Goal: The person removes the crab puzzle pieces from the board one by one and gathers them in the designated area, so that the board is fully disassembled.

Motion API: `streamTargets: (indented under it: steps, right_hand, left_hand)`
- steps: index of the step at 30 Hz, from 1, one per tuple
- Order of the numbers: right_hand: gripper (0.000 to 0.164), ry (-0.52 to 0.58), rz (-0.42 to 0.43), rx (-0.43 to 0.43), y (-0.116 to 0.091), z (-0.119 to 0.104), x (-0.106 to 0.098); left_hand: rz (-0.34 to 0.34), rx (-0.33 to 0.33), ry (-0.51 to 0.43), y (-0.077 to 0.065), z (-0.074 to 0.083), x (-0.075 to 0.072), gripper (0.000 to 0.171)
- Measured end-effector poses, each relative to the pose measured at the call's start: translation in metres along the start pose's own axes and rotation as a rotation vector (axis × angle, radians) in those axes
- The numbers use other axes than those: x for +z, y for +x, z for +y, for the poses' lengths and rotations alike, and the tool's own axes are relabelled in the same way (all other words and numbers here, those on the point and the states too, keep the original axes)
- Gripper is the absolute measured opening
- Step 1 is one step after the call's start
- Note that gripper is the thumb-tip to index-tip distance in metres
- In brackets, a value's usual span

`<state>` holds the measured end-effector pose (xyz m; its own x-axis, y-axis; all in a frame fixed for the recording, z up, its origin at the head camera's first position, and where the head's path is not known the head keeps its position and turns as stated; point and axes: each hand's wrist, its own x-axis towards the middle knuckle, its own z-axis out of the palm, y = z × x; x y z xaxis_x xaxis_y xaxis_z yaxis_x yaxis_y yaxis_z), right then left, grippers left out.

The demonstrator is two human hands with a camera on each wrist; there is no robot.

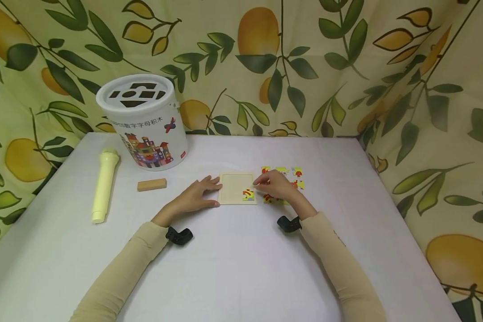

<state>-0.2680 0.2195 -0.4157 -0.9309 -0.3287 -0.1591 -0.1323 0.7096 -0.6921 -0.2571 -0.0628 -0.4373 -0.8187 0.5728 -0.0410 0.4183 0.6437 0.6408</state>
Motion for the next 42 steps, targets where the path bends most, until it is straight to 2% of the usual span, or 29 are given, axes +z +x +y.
streamTargets:
  steps: [3,7,13,17,23,28,36,42]
  right_hand:
    - [0.017,-0.040,-0.024,-0.043,0.006,-0.005,0.008]
    - [0.016,-0.073,-0.022,-0.053,0.009,-0.009,0.015]
    - [0.013,-0.052,-0.027,-0.029,0.010,-0.013,0.018]
    - [0.012,-0.040,-0.001,-0.062,0.009,-0.011,0.017]
    - [0.010,0.044,0.000,-0.089,0.008,-0.005,0.016]
    - [0.012,0.150,-0.018,-0.041,0.006,-0.003,0.015]
    - [0.015,0.243,-0.050,0.004,0.004,-0.003,0.015]
    - [0.014,0.272,-0.031,0.018,0.003,-0.001,0.016]
  left_hand:
    - [-0.003,0.005,-0.002,0.001,0.000,0.001,0.059]
    - [0.001,0.006,0.004,0.001,0.000,0.001,0.059]
    - [0.008,-0.002,0.004,0.001,0.000,0.000,0.059]
    - [0.008,-0.010,0.002,0.002,0.001,-0.001,0.060]
    - [-0.002,-0.014,0.010,0.002,0.001,-0.001,0.060]
    - [-0.003,-0.022,0.018,0.002,0.002,0.000,0.061]
    - [-0.012,-0.037,0.019,0.002,0.001,0.000,0.061]
    - [-0.009,-0.026,0.026,0.002,0.001,0.000,0.061]
